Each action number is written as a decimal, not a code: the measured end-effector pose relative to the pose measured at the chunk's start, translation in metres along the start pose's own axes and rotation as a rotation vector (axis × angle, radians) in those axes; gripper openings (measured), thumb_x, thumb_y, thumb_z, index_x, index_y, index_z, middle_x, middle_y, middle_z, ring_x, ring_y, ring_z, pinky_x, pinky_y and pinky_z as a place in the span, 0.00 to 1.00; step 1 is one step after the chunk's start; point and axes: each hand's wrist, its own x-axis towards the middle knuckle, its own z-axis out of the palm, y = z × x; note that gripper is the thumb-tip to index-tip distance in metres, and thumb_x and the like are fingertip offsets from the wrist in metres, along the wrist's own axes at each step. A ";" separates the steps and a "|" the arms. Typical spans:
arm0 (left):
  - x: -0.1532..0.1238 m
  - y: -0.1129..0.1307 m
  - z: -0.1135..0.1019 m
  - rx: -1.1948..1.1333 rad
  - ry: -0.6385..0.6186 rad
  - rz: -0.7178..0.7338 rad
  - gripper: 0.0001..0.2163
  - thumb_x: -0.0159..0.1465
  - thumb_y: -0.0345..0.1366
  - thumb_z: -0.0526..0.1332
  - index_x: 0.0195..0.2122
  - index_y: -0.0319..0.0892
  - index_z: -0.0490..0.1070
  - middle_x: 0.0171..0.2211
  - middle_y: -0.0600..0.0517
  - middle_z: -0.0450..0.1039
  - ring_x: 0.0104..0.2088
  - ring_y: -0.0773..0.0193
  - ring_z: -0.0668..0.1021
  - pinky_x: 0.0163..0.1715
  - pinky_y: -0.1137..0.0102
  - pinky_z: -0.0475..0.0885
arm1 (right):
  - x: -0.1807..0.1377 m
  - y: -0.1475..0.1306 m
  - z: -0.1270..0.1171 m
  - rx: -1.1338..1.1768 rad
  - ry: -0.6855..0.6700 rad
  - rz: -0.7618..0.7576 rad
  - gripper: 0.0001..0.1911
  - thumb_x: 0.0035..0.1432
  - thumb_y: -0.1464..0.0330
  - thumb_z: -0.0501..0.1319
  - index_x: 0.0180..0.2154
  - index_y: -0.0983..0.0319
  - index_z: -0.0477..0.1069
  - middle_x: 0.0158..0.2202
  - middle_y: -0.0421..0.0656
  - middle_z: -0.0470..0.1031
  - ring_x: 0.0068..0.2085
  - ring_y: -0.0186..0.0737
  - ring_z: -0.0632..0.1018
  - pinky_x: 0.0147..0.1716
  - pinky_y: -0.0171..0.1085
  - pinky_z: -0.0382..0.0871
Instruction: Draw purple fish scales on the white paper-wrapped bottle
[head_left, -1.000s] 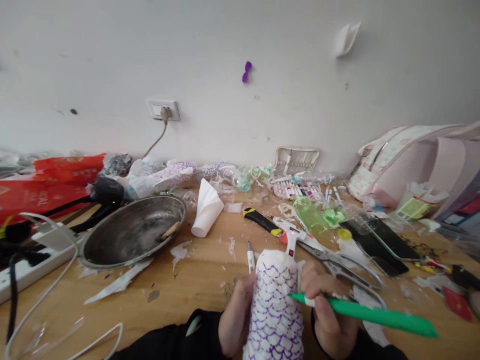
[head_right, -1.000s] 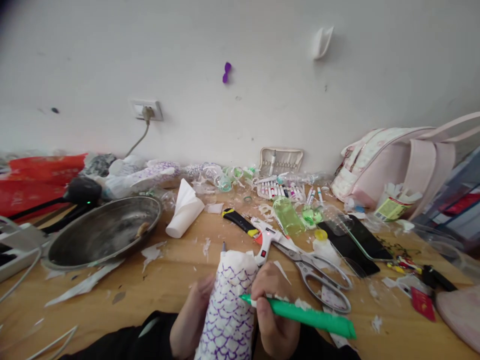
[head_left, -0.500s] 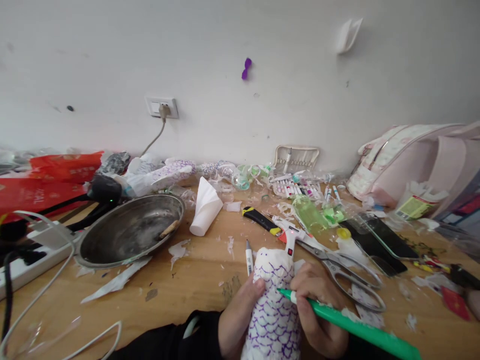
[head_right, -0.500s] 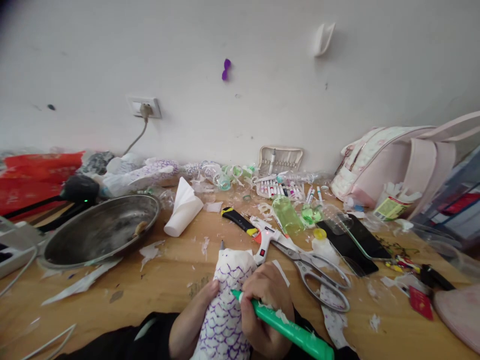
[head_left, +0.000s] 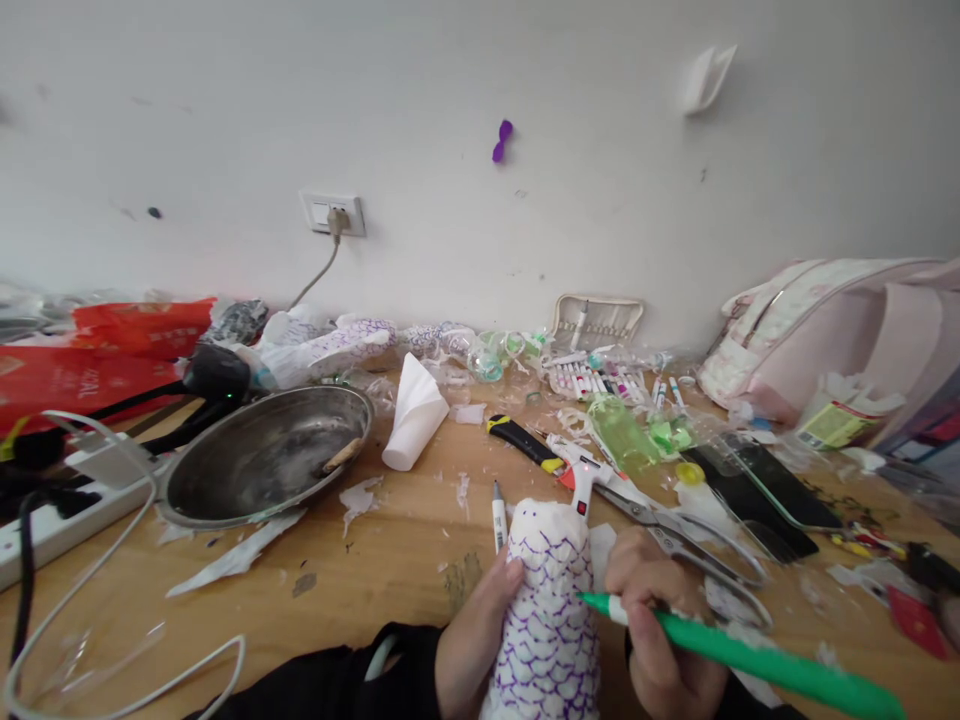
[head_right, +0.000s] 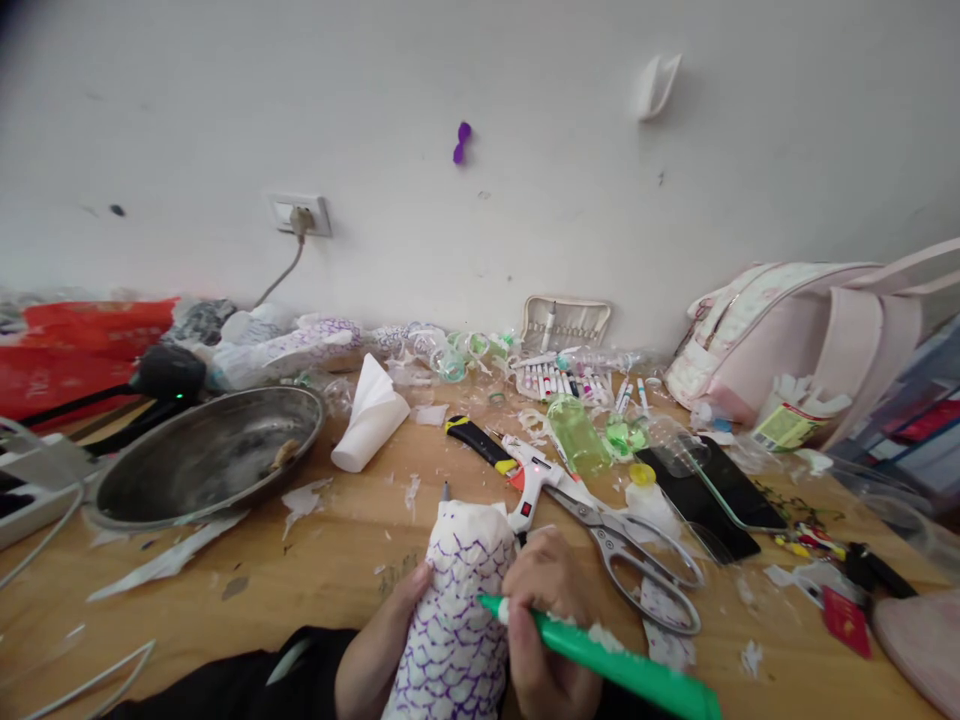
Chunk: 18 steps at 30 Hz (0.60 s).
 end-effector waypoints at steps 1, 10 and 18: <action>0.000 0.000 0.001 -0.007 0.001 0.012 0.26 0.58 0.46 0.59 0.54 0.37 0.65 0.50 0.42 0.71 0.57 0.48 0.66 0.60 0.56 0.50 | 0.000 -0.002 0.000 0.014 -0.032 -0.027 0.09 0.59 0.72 0.49 0.26 0.60 0.59 0.19 0.37 0.62 0.23 0.36 0.65 0.22 0.37 0.61; -0.002 -0.002 -0.001 0.058 0.001 0.064 0.24 0.60 0.42 0.58 0.56 0.41 0.62 0.53 0.44 0.69 0.58 0.51 0.64 0.61 0.57 0.47 | 0.001 -0.004 0.000 -0.090 -0.134 -0.110 0.07 0.53 0.76 0.50 0.27 0.61 0.60 0.19 0.38 0.63 0.23 0.36 0.66 0.23 0.37 0.60; -0.001 -0.001 -0.001 0.091 0.025 0.027 0.23 0.58 0.46 0.60 0.50 0.37 0.69 0.50 0.42 0.72 0.57 0.48 0.66 0.60 0.55 0.50 | -0.006 -0.003 0.008 -0.023 -0.022 -0.041 0.08 0.57 0.73 0.49 0.26 0.60 0.62 0.19 0.38 0.62 0.23 0.36 0.64 0.23 0.38 0.57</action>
